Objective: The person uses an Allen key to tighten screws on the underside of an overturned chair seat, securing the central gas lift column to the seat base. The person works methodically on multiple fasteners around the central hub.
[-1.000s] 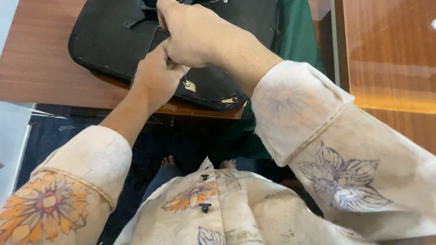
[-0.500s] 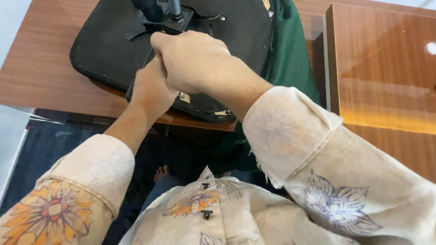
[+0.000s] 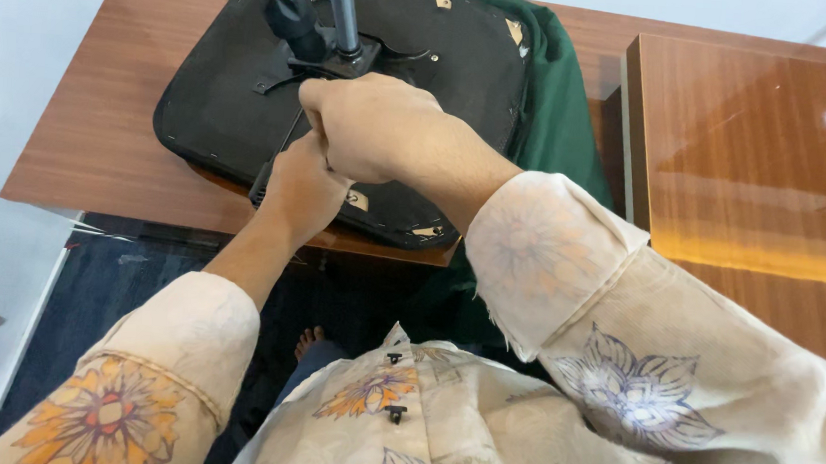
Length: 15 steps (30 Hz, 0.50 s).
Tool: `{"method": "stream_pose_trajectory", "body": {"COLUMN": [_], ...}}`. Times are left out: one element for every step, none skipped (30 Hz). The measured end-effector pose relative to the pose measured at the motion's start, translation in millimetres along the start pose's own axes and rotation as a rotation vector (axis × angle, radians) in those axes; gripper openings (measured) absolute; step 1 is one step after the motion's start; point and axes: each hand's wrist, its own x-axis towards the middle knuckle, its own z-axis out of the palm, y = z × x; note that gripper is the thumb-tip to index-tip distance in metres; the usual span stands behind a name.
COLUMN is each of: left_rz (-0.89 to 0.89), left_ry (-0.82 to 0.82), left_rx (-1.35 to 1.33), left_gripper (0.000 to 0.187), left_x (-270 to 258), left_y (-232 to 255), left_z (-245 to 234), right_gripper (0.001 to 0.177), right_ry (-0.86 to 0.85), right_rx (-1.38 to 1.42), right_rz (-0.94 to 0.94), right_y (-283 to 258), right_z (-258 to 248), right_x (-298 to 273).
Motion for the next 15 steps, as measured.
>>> {"method": "stream_pose_trajectory", "body": {"left_rz": [-0.016,-0.036,-0.056,-0.056,-0.056,-0.053,-0.053,-0.047,-0.041,-0.081,-0.121,-0.164,-0.162,-0.156,-0.15], "left_ry": [-0.028,-0.058,-0.089,-0.05,-0.011,0.026,0.023,0.026,0.029,0.024,0.019,0.008,0.015,0.022,0.028], "left_rx": [0.012,0.026,0.04,0.058,0.076,0.096,0.089,0.079,0.069,0.04,0.01,-0.019,-0.033,-0.049,-0.065], "left_gripper": [0.029,0.029,0.03,0.026,0.024,0.021,0.024,0.028,0.032,0.037,0.042,0.048,0.05,0.051,0.053], "left_x": [-0.4,-1.8,-2.6,-3.3,-3.1,-2.4,-1.3,2.6,6.3,7.0,7.7,7.1,5.6,4.0,2.3], "left_y": [0.3,0.0,-0.2,0.0,0.5,1.2,1.6,3.0,3.7,1.9,-1.3,-6.0,-12.4,-19.5,-27.2], "left_z": [-0.9,-2.0,-2.9,-1.2,0.7,1.6,1.6,0.7,-0.1,-0.9,-1.2,0.3,2.2,4.8,8.0], "right_gripper": [0.026,0.025,0.024,0.023,0.022,0.021,0.021,0.021,0.022,0.021,0.021,0.021,0.026,0.031,0.036], "right_ry": [-0.021,-0.044,-0.068,-0.021,0.026,0.076,0.103,0.134,0.165,0.198,0.23,0.259,0.275,0.294,0.312], "right_rx": [-0.002,0.0,0.002,0.023,0.043,0.066,0.086,0.098,0.111,0.133,0.155,0.18,0.205,0.227,0.248], "right_rz": [-0.006,-0.012,-0.018,-0.046,-0.073,-0.097,-0.092,-0.088,-0.085,-0.082,-0.08,-0.073,-0.063,-0.05,-0.038], "right_y": [3.4,6.3,8.2,9.9,10.9,11.8,12.7,14.5,16.4,18.6,23.2,28.2,33.0,38.7,44.5], "right_z": [2.6,5.3,7.7,11.6,15.6,18.2,19.4,17.9,16.1,15.2,13.0,12.3,13.0,13.9,15.3], "right_x": [2.0,3.7,5.7,6.1,5.6,5.0,4.8,5.4,5.8,5.9,6.7,7.2,7.6,7.3,6.9]}}
